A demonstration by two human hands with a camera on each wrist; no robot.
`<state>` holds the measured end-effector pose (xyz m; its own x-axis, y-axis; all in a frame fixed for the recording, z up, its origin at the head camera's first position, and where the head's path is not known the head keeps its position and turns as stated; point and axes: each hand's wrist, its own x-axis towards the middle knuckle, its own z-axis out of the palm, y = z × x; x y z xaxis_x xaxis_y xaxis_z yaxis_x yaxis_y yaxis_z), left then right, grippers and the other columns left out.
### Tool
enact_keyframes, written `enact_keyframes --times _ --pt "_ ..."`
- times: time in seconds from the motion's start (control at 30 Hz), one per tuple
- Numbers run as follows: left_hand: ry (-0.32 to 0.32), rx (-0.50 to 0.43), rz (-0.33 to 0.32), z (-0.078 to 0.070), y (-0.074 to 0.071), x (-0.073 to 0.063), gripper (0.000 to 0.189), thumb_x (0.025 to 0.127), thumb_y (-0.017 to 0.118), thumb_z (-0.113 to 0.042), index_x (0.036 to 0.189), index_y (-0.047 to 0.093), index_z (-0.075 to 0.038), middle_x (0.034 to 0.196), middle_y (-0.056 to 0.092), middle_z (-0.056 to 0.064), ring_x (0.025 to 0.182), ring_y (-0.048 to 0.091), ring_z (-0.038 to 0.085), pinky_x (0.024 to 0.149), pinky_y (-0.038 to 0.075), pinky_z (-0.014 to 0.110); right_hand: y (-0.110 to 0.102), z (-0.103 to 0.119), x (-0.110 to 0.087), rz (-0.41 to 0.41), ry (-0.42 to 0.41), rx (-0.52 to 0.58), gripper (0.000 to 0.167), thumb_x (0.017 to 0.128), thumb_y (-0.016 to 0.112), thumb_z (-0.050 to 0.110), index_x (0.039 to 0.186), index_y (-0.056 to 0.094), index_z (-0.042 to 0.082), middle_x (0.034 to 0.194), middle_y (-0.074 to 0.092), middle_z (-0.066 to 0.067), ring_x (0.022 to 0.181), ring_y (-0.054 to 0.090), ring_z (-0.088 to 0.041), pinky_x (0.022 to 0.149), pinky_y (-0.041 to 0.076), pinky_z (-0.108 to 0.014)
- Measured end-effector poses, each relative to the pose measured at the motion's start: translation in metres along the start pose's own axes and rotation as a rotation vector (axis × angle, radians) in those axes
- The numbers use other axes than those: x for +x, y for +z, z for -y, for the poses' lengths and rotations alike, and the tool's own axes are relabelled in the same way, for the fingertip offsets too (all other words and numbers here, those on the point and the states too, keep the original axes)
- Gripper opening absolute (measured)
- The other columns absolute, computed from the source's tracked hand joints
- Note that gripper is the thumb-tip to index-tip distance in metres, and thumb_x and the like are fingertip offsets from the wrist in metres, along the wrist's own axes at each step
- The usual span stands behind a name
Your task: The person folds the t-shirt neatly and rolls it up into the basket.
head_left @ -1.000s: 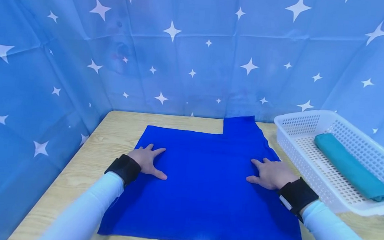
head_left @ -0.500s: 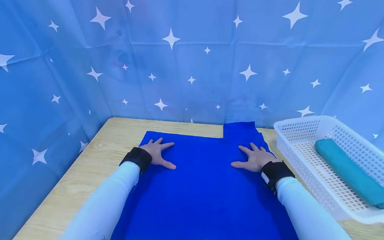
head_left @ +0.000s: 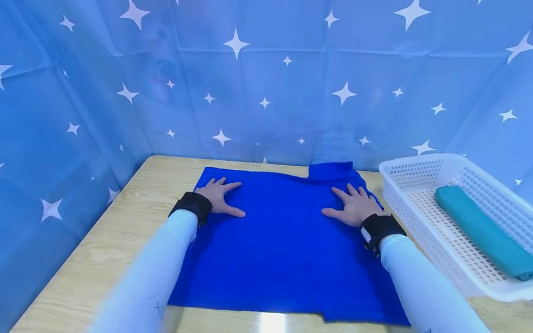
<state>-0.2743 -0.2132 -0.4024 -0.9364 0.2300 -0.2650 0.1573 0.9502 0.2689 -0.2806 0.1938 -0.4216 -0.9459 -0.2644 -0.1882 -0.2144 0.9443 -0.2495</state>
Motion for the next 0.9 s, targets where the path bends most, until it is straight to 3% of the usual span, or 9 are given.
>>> enact_keyframes --times 0.1,0.23,0.33,0.47,0.6,0.77,0.9 --pt "0.080 0.047 -0.035 -0.007 0.005 -0.021 0.096 0.088 0.071 -0.066 0.164 0.034 -0.020 0.170 0.023 0.023 0.158 0.015 0.050 0.123 0.019 0.072 -0.008 0.012 -0.034 -0.035 -0.058 -0.078 0.084 0.100 0.055 0.061 0.162 0.034 0.008 0.166 0.023 -0.033 0.153 0.018 -0.058 0.121 0.021 -0.073" --pt "0.211 0.109 -0.084 -0.025 0.013 -0.065 0.081 0.094 0.071 -0.055 0.159 0.044 -0.015 0.166 0.034 0.023 0.154 0.030 0.047 0.121 0.031 0.065 -0.017 0.028 -0.098 -0.054 -0.198 -0.138 0.067 0.099 0.066 0.049 0.147 0.056 0.003 0.152 0.050 -0.031 0.141 0.046 -0.053 0.113 0.040 -0.069" --pt "0.290 0.125 -0.095 -0.040 0.020 -0.100 0.074 0.095 0.073 -0.049 0.155 0.049 -0.013 0.162 0.042 0.021 0.150 0.039 0.046 0.117 0.038 0.063 -0.015 0.029 -0.143 -0.022 -0.341 -0.083 0.055 0.095 0.073 0.048 0.130 0.068 0.006 0.134 0.066 -0.018 0.126 0.062 -0.041 0.105 0.051 -0.060" --pt "0.341 0.110 -0.054 -0.051 0.031 -0.135 0.068 0.094 0.074 -0.047 0.150 0.055 -0.013 0.157 0.050 0.019 0.145 0.048 0.042 0.114 0.044 0.060 0.001 0.021 -0.183 0.013 -0.468 -0.020 0.048 0.087 0.080 0.052 0.118 0.072 0.016 0.121 0.066 0.000 0.110 0.066 -0.023 0.093 0.059 -0.047" --pt "0.369 0.107 -0.009 -0.059 0.043 -0.154 0.067 0.091 0.079 -0.045 0.145 0.060 -0.012 0.151 0.055 0.019 0.139 0.054 0.040 0.110 0.049 0.058 0.023 0.016 -0.203 -0.053 -0.509 -0.093 0.046 0.082 0.085 0.042 0.117 0.071 0.016 0.120 0.065 0.000 0.105 0.065 -0.020 0.088 0.061 -0.044" --pt "0.398 0.127 0.010 -0.065 0.053 -0.163 0.070 0.083 0.083 -0.041 0.144 0.060 -0.012 0.144 0.056 0.018 0.131 0.058 0.038 0.104 0.055 0.057 0.041 0.021 -0.202 -0.179 -0.556 -0.266 0.034 0.087 0.082 0.018 0.118 0.071 0.006 0.117 0.071 -0.011 0.104 0.070 -0.029 0.088 0.062 -0.045" --pt "0.371 0.131 0.042 -0.067 0.054 -0.167 0.082 0.077 0.085 -0.041 0.148 0.055 -0.016 0.152 0.050 0.018 0.139 0.052 0.040 0.108 0.050 0.061 0.045 0.025 -0.199 -0.246 -0.568 -0.391 0.026 0.091 0.078 0.008 0.116 0.072 0.005 0.115 0.073 -0.014 0.103 0.072 -0.032 0.087 0.062 -0.043"
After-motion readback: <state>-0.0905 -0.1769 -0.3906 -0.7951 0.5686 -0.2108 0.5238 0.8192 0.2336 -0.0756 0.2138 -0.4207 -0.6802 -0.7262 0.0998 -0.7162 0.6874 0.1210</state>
